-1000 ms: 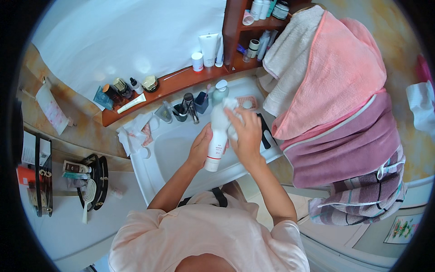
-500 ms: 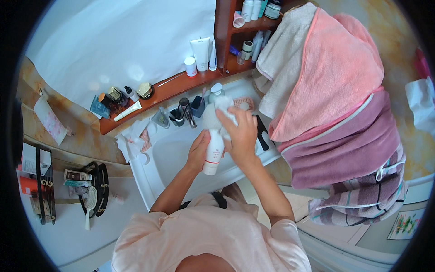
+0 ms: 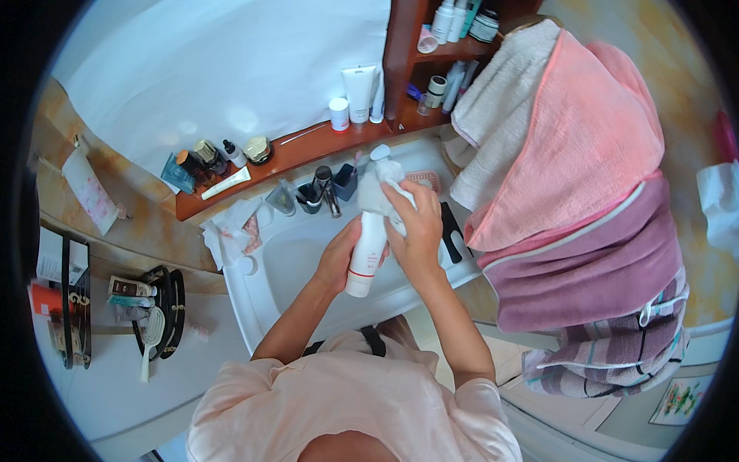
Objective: The person wipes various bottles and cosmetic containers with a cloth, placing them on a shelf and around a bathroom sink.
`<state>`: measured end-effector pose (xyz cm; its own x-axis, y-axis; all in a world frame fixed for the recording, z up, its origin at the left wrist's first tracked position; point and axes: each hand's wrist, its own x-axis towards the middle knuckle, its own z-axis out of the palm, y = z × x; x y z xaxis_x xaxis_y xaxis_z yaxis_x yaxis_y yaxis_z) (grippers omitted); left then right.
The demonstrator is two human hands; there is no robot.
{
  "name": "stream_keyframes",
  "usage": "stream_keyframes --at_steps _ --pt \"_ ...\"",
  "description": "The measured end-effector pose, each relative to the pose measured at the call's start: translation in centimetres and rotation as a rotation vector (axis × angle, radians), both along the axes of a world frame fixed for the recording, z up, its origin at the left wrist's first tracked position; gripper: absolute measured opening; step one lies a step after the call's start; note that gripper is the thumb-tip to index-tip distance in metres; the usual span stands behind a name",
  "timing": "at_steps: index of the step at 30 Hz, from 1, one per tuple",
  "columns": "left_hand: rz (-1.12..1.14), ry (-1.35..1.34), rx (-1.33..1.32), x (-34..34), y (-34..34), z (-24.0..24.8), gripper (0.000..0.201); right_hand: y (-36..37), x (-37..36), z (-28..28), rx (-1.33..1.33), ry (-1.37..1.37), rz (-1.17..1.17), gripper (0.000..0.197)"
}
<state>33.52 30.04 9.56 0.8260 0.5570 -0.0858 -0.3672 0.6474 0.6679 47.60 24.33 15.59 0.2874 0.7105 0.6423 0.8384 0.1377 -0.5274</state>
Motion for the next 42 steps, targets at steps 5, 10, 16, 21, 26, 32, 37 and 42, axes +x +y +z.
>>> stream_keyframes --at_steps 5,10,16,21,26,32,37,42 --pt "0.362 0.223 0.602 -0.2 0.8 -0.9 0.078 -0.8 3.1 -3.9 0.009 0.48 -0.017 0.038" --pt "0.59 0.656 1.315 -0.8 1.6 1.1 0.069 -1.2 2.0 0.7 0.049 0.241 0.007 0.042" --pt "0.738 0.603 1.545 0.3 0.9 0.5 0.055 0.2 -0.7 0.2 -0.197 0.069 0.025 0.052" --pt "0.737 0.581 1.471 0.0 0.3 -0.6 0.055 0.3 0.5 -1.5 -0.189 0.385 0.146 0.041" --pt "0.832 0.458 1.37 -0.1 2.0 0.4 0.065 0.5 1.1 -3.6 -0.012 1.012 0.037 0.022" --pt "0.999 0.26 0.874 0.4 10.0 2.7 0.07 -2.0 3.2 -4.1 -0.03 1.024 -0.158 0.034" --pt "1.107 0.205 0.792 1.9 15.2 4.4 0.072 -2.3 3.8 -6.3 -0.245 1.068 -0.118 0.051" --pt "1.125 0.201 0.823 3.5 17.9 3.3 0.073 -0.8 5.4 -8.6 -0.339 1.073 -0.079 0.038"
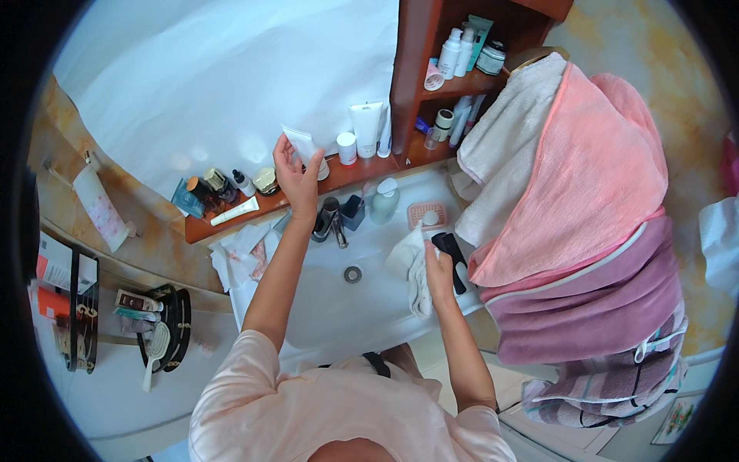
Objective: The person wipes various bottles and cosmetic containers with a cloth, placing them on a shelf and around a bathroom sink.
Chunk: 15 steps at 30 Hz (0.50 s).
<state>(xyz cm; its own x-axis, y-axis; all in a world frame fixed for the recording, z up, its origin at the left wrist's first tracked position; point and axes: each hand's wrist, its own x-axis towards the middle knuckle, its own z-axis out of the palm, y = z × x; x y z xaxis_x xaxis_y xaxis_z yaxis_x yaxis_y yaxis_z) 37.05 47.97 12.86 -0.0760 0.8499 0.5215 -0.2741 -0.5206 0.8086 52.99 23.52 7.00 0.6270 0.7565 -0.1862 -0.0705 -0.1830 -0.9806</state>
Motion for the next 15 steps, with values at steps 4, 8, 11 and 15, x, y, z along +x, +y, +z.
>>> stream_keyframes --at_steps 4,8,11,15 --pt "0.046 0.067 0.012 0.8 1.1 -1.3 0.072 1.6 2.2 -2.0 0.182 -0.243 0.048 0.019" --pt "0.095 0.13 0.027 0.6 1.3 -2.0 0.072 4.5 2.8 1.1 0.202 -0.565 0.092 0.019" --pt "0.103 0.15 0.019 0.6 1.2 -2.2 0.073 6.9 4.4 1.0 0.194 -0.771 0.129 0.024" --pt "0.13 0.176 0.037 0.4 0.7 -2.6 0.071 10.8 6.2 1.6 0.088 -0.901 0.116 0.03"
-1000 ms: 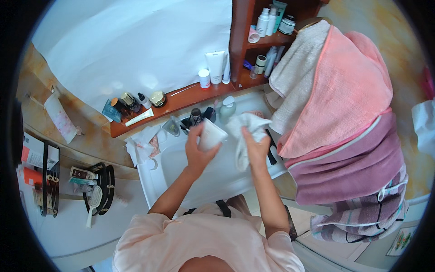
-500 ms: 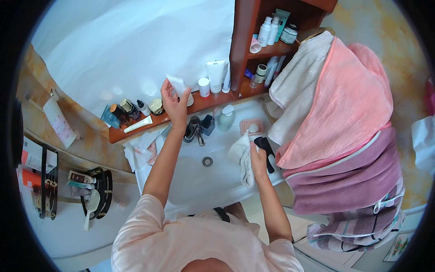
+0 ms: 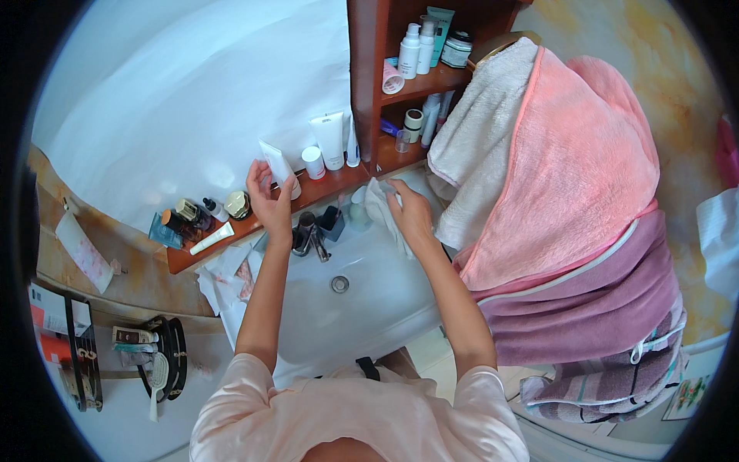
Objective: The person wipes various bottles and cosmetic containers with a cloth, placing them on a shelf and around a bathroom sink.
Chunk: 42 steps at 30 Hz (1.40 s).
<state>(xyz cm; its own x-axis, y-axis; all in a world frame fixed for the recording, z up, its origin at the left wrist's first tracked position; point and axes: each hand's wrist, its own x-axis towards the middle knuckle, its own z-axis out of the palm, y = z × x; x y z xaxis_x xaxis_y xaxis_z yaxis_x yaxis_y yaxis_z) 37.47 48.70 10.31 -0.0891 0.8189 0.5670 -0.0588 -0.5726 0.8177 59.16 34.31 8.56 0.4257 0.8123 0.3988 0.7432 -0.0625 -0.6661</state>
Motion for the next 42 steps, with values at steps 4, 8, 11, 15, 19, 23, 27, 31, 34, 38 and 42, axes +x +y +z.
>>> stream_keyframes --at_steps 4,8,11,15,19,23,27,31,34,38,42 --pt "0.021 -0.024 0.027 -1.0 -1.7 -0.4 0.062 2.8 0.3 0.9 -0.037 -0.153 0.036 0.035" --pt "0.019 0.064 0.086 -1.6 -4.0 -1.6 0.056 3.5 1.1 0.9 -0.113 -0.221 0.05 0.037" --pt "0.035 0.165 0.133 -1.6 -5.3 -1.9 0.052 3.6 2.4 0.2 -0.117 -0.264 -0.03 0.04" --pt "0.013 0.177 0.155 -1.3 -6.1 -2.6 0.051 3.2 2.8 0.2 -0.022 -0.187 -0.013 0.042" --pt "-0.025 0.232 0.247 -0.2 -7.1 -1.6 0.049 3.1 3.2 -0.5 -0.038 -0.165 -0.03 0.044" --pt "-0.089 0.278 0.276 1.2 -8.0 -1.9 0.041 3.8 3.0 -1.0 -0.109 -0.138 0.019 0.049" --pt "-0.148 0.305 0.275 2.2 -8.6 -2.1 0.037 4.1 2.9 -1.0 -0.01 -0.125 0.144 0.049" --pt "-0.247 0.311 0.251 3.2 -8.9 -2.3 0.041 3.1 2.7 0.6 0.028 -0.03 0.082 0.044" --pt "-0.429 0.239 -0.012 5.4 -9.6 -2.5 0.053 1.7 1.6 1.6 0.087 0.109 0.093 0.035" --pt "-0.771 -0.103 -0.588 8.1 -10.1 -3.8 0.062 1.0 -0.7 2.1 0.126 0.312 0.179 0.026" --pt "-0.837 -0.375 -0.795 8.2 -9.7 -3.8 0.045 1.1 -1.3 2.5 0.171 0.582 0.235 0.022"
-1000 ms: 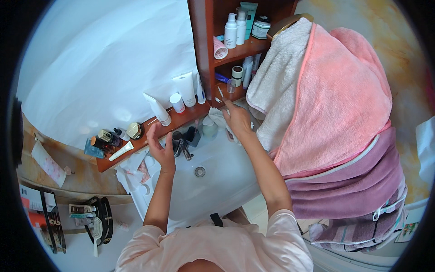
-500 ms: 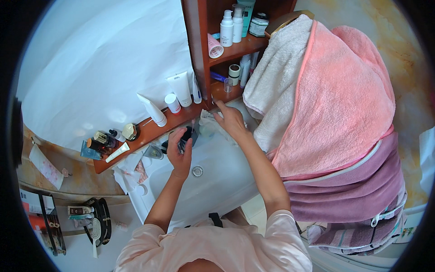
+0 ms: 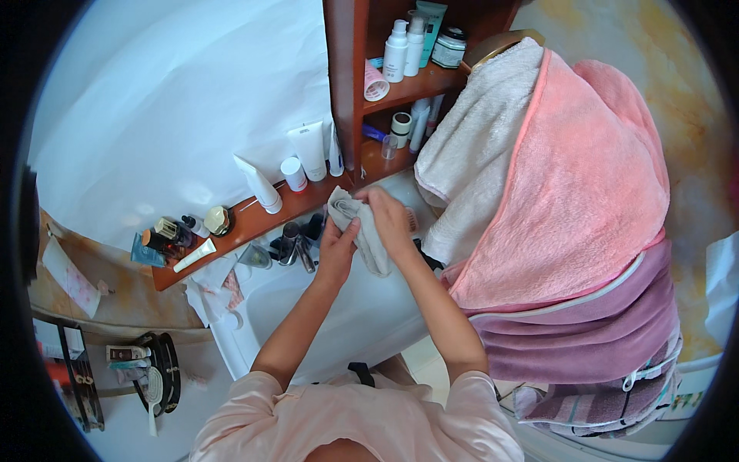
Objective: The person wipes various bottles and cosmetic containers with a cloth, placing them on a shelf and around a bathroom sink.
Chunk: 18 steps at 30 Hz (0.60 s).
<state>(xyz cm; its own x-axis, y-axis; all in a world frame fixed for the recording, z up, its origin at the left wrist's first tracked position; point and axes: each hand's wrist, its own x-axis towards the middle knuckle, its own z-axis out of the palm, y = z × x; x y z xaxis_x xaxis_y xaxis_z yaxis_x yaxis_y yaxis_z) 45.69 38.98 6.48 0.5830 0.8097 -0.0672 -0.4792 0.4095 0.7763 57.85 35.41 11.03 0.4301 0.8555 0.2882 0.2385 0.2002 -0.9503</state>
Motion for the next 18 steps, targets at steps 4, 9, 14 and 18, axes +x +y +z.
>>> stream_keyframes --at_steps 4,9,14,18 --pt "0.043 0.018 -0.04 -1.3 -0.6 0.2 0.045 3.2 2.9 -0.1 -0.037 -0.235 -0.332 0.017" --pt "0.011 0.02 -0.074 -2.6 -1.0 -0.3 0.044 6.7 6.3 -1.0 0.008 -0.647 -0.48 0.032" --pt "-0.013 -0.007 -0.093 -3.5 -0.5 -0.6 0.042 7.3 7.7 -1.6 0.006 -0.674 -0.436 0.017" --pt "-0.008 -0.121 -0.065 -5.4 0.3 -0.7 0.044 2.7 3.4 0.8 -0.059 -0.413 -0.303 0.009"
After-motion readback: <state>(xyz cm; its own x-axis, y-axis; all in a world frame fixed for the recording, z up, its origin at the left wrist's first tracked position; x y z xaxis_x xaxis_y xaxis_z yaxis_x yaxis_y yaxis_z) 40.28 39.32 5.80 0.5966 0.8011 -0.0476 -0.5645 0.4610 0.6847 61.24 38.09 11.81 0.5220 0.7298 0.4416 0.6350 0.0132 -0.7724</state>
